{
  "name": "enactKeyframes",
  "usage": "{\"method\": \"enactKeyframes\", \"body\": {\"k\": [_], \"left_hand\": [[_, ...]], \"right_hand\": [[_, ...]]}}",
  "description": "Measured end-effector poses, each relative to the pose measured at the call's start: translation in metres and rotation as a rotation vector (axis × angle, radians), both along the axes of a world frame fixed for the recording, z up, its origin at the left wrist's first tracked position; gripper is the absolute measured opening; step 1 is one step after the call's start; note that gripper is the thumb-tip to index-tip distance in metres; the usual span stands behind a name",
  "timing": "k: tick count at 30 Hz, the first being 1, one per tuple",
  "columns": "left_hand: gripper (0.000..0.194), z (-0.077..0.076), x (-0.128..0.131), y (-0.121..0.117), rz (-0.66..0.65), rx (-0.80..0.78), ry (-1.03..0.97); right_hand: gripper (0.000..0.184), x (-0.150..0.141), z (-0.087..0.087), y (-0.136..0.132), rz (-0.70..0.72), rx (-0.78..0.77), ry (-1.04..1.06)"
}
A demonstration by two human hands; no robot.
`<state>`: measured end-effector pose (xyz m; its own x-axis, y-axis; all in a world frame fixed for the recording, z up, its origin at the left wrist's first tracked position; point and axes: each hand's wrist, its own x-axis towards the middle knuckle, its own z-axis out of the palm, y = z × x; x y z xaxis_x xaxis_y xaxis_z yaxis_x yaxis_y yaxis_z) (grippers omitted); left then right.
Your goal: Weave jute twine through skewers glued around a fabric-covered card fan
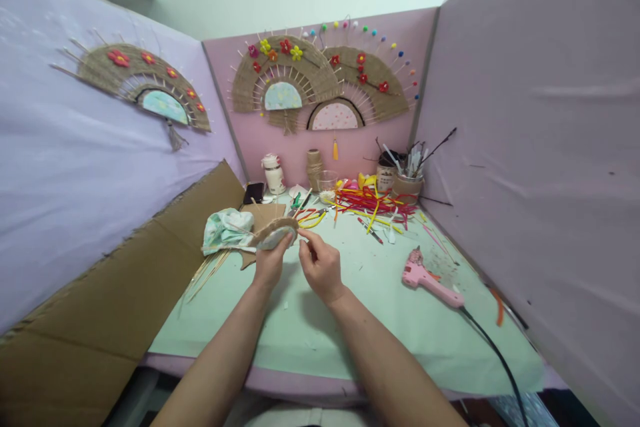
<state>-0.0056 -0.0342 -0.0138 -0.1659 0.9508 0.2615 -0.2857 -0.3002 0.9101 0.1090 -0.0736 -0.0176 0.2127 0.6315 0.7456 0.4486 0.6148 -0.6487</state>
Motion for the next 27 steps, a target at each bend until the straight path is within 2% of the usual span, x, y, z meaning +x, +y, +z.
{"method": "enactKeyframes", "body": {"k": [3, 7, 13, 18, 22, 27], "left_hand": [[0.03, 0.001, -0.001, -0.004, 0.007, 0.052, 0.094], [0.028, 0.001, 0.002, -0.007, -0.006, 0.054, 0.11], [0.028, -0.003, 0.006, -0.002, -0.049, 0.039, -0.001], [0.029, -0.006, 0.008, 0.002, -0.07, -0.011, -0.102], [0.032, -0.001, 0.007, -0.004, -0.065, 0.014, -0.057], [0.033, 0.005, 0.004, -0.011, -0.084, 0.052, -0.028]], "right_hand": [[0.024, 0.0, 0.001, -0.002, -0.001, 0.018, -0.003], [0.025, 0.001, 0.002, -0.003, 0.013, 0.033, -0.036], [0.033, 0.001, 0.001, -0.004, 0.075, 0.063, -0.136], [0.026, 0.002, 0.003, -0.004, 0.05, 0.059, -0.112], [0.026, 0.001, 0.018, -0.003, 0.045, 0.039, -0.013], [0.033, -0.003, 0.044, -0.002, 0.034, -0.012, -0.084]]}}
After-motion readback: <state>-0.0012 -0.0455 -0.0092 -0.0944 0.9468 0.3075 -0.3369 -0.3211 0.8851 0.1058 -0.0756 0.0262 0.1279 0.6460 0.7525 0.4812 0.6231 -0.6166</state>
